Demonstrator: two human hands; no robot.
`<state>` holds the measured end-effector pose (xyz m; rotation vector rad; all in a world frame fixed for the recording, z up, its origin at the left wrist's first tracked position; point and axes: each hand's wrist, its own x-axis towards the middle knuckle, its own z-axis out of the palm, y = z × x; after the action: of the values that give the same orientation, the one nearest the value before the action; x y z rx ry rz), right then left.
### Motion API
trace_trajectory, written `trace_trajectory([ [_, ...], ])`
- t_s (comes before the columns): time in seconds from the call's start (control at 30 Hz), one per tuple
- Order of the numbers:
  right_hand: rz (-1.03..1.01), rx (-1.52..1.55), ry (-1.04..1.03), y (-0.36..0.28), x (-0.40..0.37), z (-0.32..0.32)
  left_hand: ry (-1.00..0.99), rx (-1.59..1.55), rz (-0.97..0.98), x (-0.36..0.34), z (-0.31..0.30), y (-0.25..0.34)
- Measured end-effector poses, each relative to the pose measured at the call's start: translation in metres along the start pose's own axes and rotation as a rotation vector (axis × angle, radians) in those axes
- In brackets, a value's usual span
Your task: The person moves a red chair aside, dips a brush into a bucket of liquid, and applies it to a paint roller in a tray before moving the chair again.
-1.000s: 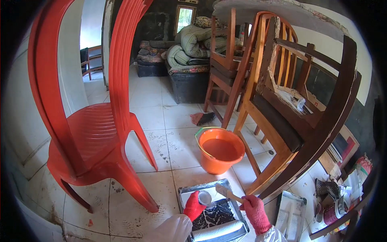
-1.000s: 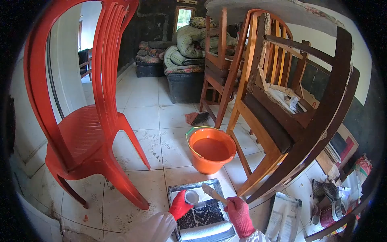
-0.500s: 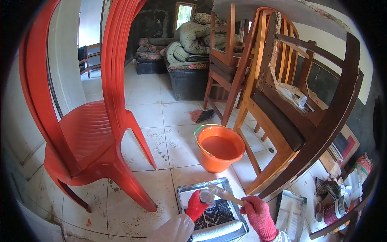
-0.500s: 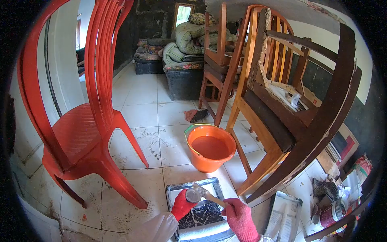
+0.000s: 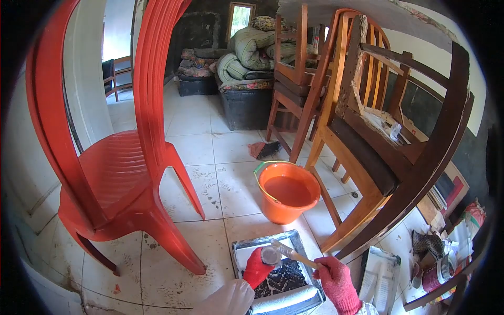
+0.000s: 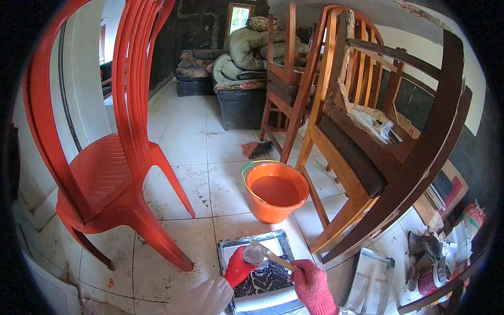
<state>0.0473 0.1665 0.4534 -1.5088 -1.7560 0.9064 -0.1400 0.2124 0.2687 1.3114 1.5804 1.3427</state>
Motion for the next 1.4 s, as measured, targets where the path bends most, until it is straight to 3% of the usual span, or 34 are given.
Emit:
trace_trajectory([
  [0.23, -0.070, 0.012, 0.016, 0.007, -0.005, 0.007, 0.001, -0.025, 0.013, -0.003, -0.001, 0.000],
  [0.83, 0.047, 0.143, 0.009, 0.020, -0.016, 0.019, 0.031, -0.010, 0.076, -0.005, -0.001, -0.013],
  [1.03, -0.065, 0.131, -0.026, 0.006, -0.023, 0.012, -0.017, -0.036, 0.091, -0.001, 0.002, -0.025],
  [1.23, 0.181, 0.272, 0.000, 0.036, -0.013, 0.023, 0.022, 0.002, 0.055, -0.007, -0.004, -0.009],
  [1.4, 0.307, 0.610, 0.026, 0.066, -0.008, 0.030, 0.051, -0.016, 0.051, -0.005, -0.001, -0.020],
])
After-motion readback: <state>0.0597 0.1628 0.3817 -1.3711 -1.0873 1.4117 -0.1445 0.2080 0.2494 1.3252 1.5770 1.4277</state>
